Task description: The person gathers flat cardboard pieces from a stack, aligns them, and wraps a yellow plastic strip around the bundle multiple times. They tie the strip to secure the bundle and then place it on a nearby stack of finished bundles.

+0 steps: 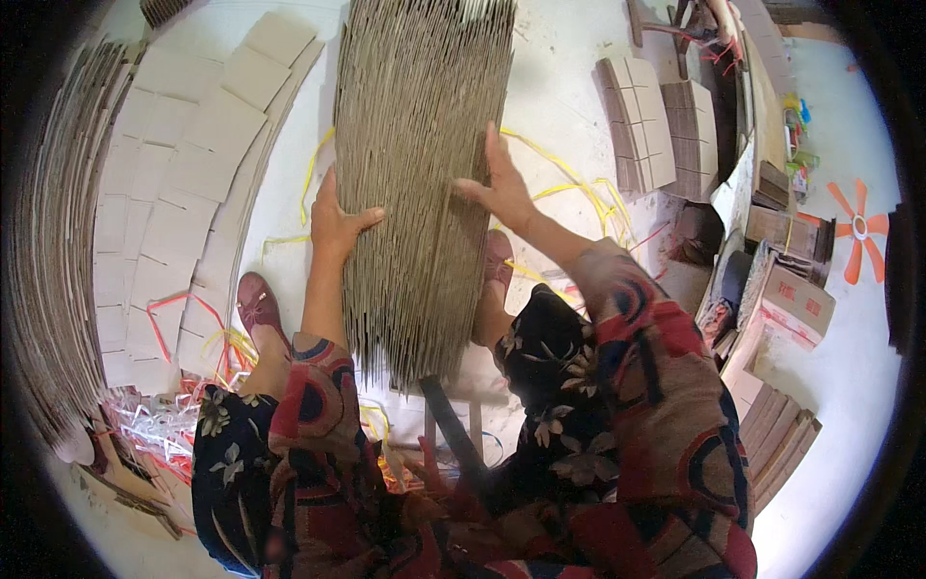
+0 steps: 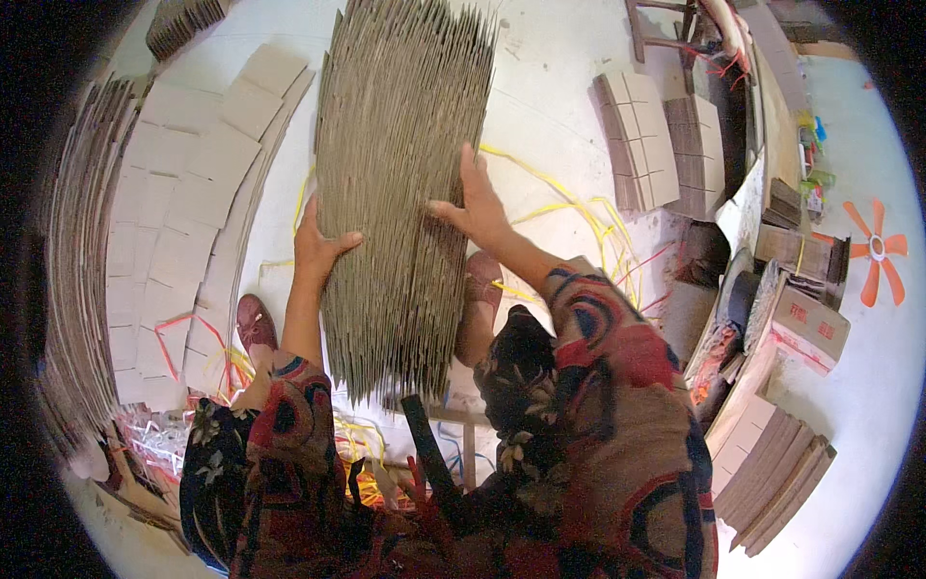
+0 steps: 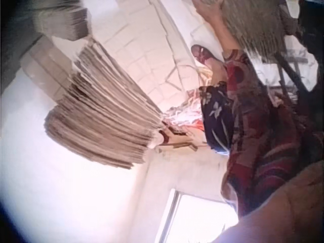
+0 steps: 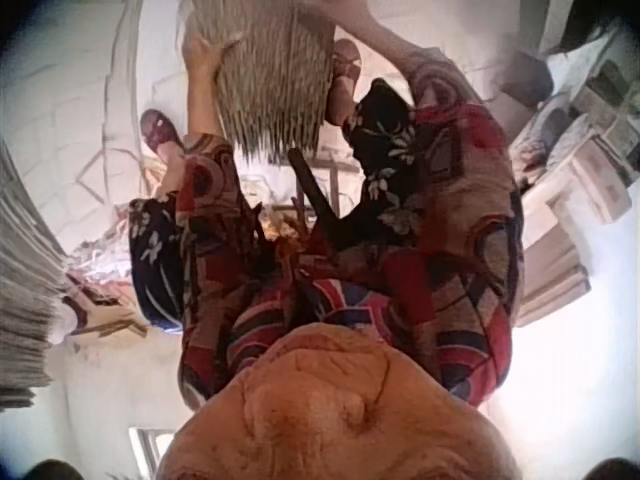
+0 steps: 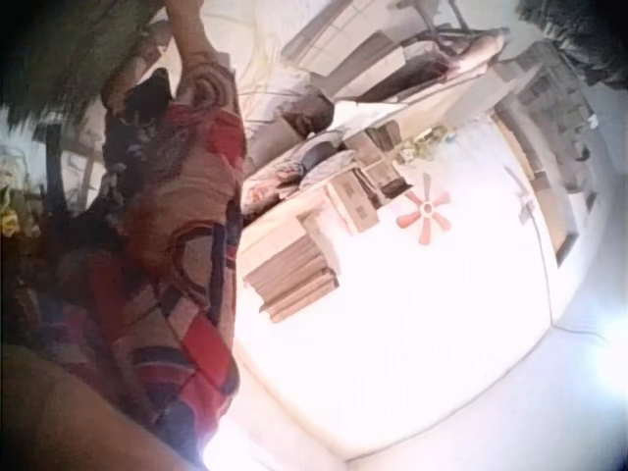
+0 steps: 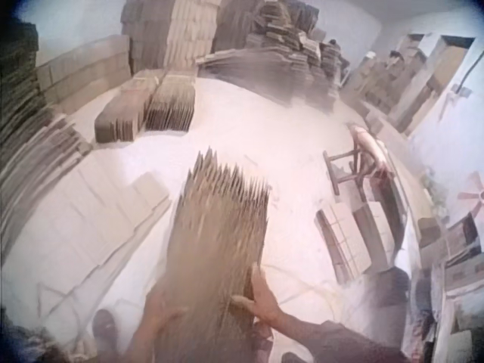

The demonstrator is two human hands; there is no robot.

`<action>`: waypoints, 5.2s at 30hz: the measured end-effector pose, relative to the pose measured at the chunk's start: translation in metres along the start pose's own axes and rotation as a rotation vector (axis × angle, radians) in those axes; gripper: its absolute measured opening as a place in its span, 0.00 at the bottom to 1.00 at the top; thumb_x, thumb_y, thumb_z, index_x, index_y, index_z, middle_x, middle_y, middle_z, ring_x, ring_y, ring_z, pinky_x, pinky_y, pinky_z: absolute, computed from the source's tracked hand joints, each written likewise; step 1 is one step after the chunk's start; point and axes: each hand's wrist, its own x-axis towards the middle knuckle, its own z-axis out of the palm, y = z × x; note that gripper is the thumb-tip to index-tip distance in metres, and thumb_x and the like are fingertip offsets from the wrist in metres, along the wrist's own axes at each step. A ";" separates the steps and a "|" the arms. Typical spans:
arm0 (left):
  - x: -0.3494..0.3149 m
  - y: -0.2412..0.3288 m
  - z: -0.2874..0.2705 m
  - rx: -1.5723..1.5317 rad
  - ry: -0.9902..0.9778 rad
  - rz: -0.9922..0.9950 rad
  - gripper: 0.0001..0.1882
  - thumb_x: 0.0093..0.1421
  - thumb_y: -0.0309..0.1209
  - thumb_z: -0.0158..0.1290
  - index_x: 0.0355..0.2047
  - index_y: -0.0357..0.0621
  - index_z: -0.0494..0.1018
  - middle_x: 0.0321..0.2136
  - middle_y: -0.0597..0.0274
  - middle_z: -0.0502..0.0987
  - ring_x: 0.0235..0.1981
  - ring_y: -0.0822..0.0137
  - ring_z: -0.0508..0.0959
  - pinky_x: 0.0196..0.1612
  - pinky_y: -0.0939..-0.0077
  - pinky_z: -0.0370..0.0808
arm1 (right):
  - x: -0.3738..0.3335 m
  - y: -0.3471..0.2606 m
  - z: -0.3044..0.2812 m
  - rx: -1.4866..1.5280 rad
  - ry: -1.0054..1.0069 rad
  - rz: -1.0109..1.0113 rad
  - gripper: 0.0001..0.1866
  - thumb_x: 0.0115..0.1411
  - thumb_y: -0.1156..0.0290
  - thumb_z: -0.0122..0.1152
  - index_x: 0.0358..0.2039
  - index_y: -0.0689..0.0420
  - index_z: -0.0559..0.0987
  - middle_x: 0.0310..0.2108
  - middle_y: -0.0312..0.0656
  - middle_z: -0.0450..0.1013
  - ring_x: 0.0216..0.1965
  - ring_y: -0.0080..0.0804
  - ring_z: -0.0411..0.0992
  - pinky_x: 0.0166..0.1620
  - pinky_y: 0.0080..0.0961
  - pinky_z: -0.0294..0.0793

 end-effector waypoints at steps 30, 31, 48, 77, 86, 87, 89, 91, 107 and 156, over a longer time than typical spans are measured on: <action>0.002 -0.008 0.012 0.188 -0.036 0.144 0.48 0.39 0.34 0.67 0.60 0.37 0.55 0.51 0.52 0.69 0.51 0.62 0.69 0.53 0.70 0.66 | 0.077 -0.068 0.040 -0.563 -0.083 -0.668 0.40 0.55 0.41 0.45 0.62 0.54 0.55 0.64 0.44 0.48 0.66 0.39 0.41 0.62 0.60 0.30; 0.005 -0.010 0.013 0.184 -0.036 0.142 0.48 0.40 0.35 0.67 0.60 0.38 0.55 0.50 0.53 0.69 0.51 0.62 0.69 0.53 0.70 0.66 | 0.078 -0.064 0.042 -0.563 -0.084 -0.659 0.40 0.55 0.41 0.45 0.62 0.54 0.55 0.64 0.44 0.48 0.66 0.39 0.42 0.62 0.60 0.31; 0.020 -0.004 -0.025 -0.132 0.030 -0.012 0.41 0.42 0.21 0.55 0.58 0.30 0.54 0.46 0.53 0.72 0.46 0.63 0.72 0.50 0.71 0.69 | 0.078 -0.052 0.044 -0.536 -0.075 -0.658 0.40 0.56 0.42 0.45 0.59 0.60 0.57 0.62 0.50 0.49 0.66 0.45 0.41 0.63 0.59 0.32; -0.037 0.003 -0.008 0.001 -0.346 -0.040 0.46 0.46 0.35 0.62 0.62 0.37 0.51 0.57 0.44 0.61 0.58 0.56 0.62 0.57 0.67 0.60 | 0.078 -0.065 0.067 -0.508 -0.143 -0.807 0.30 0.58 0.43 0.42 0.42 0.60 0.70 0.50 0.47 0.63 0.62 0.40 0.51 0.60 0.63 0.36; 0.005 -0.030 -0.056 0.092 0.187 -0.064 0.20 0.47 0.25 0.61 0.42 0.33 0.74 0.31 0.54 0.77 0.26 0.67 0.75 0.34 0.79 0.72 | 0.082 -0.063 0.072 -0.482 -0.165 -0.791 0.19 0.53 0.51 0.53 0.29 0.57 0.70 0.35 0.41 0.64 0.51 0.35 0.61 0.61 0.62 0.37; 0.014 -0.030 -0.071 0.237 0.217 -0.076 0.23 0.45 0.24 0.62 0.44 0.33 0.72 0.33 0.52 0.76 0.30 0.62 0.75 0.37 0.73 0.73 | 0.084 -0.067 0.075 -0.471 -0.166 -0.785 0.18 0.52 0.53 0.55 0.28 0.57 0.70 0.34 0.40 0.63 0.50 0.34 0.61 0.61 0.61 0.36; 0.028 -0.034 -0.095 0.646 0.381 0.074 0.26 0.45 0.25 0.62 0.46 0.34 0.70 0.35 0.50 0.75 0.36 0.57 0.74 0.42 0.68 0.71 | 0.087 -0.073 0.078 -0.491 -0.168 -0.807 0.19 0.54 0.52 0.53 0.29 0.57 0.71 0.34 0.40 0.64 0.50 0.34 0.61 0.61 0.62 0.36; 0.042 -0.037 -0.116 0.895 0.498 0.181 0.28 0.44 0.25 0.62 0.48 0.36 0.68 0.38 0.49 0.74 0.41 0.53 0.71 0.45 0.64 0.69 | 0.087 -0.073 0.076 -0.520 -0.194 -0.802 0.20 0.55 0.52 0.51 0.30 0.58 0.72 0.34 0.41 0.65 0.50 0.34 0.61 0.61 0.62 0.35; 0.055 0.016 -0.045 0.266 -0.416 0.193 0.57 0.35 0.38 0.69 0.64 0.56 0.48 0.61 0.55 0.56 0.57 0.58 0.62 0.52 0.59 0.66 | 0.082 -0.073 0.061 -0.515 -0.190 -0.720 0.39 0.57 0.44 0.44 0.60 0.61 0.56 0.62 0.49 0.50 0.66 0.42 0.42 0.65 0.48 0.34; 0.072 -0.105 -0.278 1.289 0.336 -0.354 0.63 0.33 0.46 0.69 0.64 0.47 0.41 0.62 0.49 0.53 0.62 0.45 0.51 0.58 0.46 0.54 | 0.083 -0.077 0.064 -0.587 -0.269 -0.737 0.29 0.57 0.46 0.47 0.48 0.58 0.68 0.53 0.43 0.61 0.63 0.36 0.49 0.62 0.60 0.32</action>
